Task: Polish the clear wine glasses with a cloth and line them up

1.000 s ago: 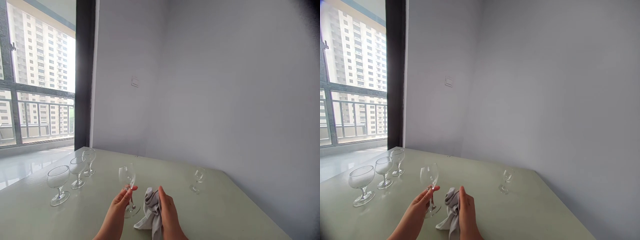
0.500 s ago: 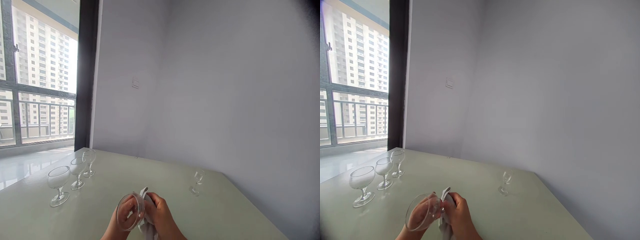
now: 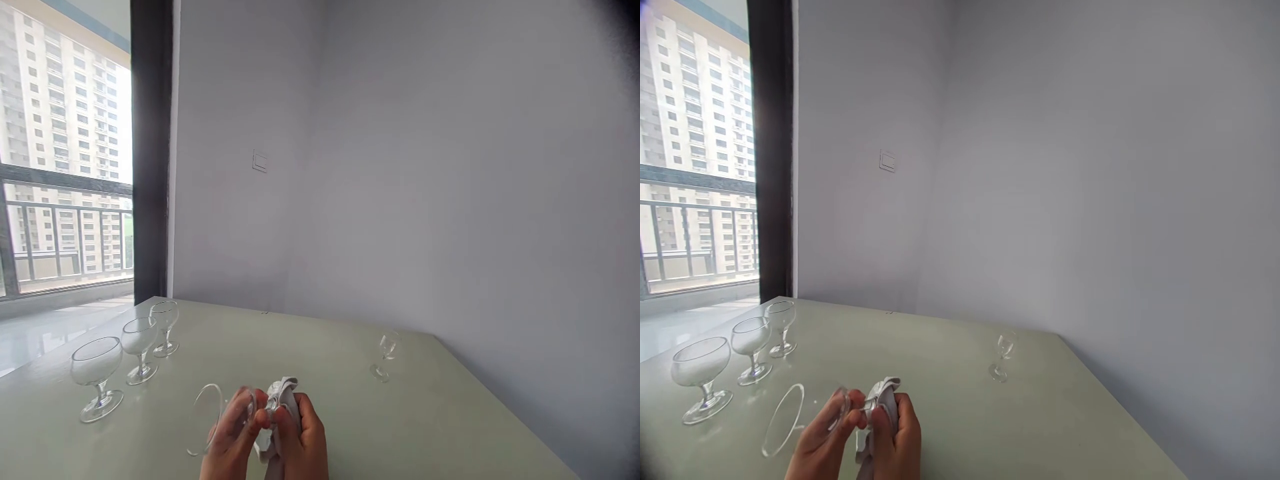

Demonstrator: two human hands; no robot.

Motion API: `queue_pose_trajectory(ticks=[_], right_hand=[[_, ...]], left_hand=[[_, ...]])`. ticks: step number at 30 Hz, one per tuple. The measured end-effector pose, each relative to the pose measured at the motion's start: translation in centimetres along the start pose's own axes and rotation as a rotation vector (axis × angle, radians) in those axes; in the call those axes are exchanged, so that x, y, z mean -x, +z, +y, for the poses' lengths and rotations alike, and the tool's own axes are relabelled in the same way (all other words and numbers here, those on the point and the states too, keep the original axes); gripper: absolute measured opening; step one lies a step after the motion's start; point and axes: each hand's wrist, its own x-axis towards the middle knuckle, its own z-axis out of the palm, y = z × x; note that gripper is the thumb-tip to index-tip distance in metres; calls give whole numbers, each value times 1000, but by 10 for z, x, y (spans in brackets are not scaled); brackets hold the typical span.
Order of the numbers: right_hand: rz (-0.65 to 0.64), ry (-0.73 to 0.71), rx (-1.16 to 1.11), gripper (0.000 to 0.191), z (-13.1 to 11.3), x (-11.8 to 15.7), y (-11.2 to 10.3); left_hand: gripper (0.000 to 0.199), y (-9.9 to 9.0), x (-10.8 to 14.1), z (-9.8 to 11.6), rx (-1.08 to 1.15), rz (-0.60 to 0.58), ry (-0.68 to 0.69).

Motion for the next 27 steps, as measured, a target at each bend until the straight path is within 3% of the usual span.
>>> queue_pose_trajectory(ticks=[4, 8, 10, 12, 15, 18, 21, 24, 27], right_hand=[[-7, -26, 19, 28, 6, 0, 1], [-30, 10, -2, 29, -3, -17, -15], [-60, -53, -10, 35, -17, -25, -26], [-171, -153, -4, 41, -34, -28, -33], [-423, -292, 79, 30, -52, -25, -38], [-508, -334, 125, 26, -55, -23, -36], [-472, -161, -98, 16, -45, -23, -29], [-457, 130, -516, 29, -34, -23, -18], [-389, 327, -724, 30, -28, -19, -8]], left_hand=[[30, -5, -13, 4, 273, 59, -221], [26, -10, -32, 9, 563, 97, -387], [18, -11, -35, 10, 665, 28, -482], [11, -11, -33, 8, 728, -101, -575], [10, -11, -26, 6, 795, -266, -631], [16, -11, -21, 6, 806, -311, -656], [11, -9, -21, 9, 826, -303, -675], [11, -8, -22, 11, 835, -330, -662], [13, -7, -21, 12, 751, -355, -578]])
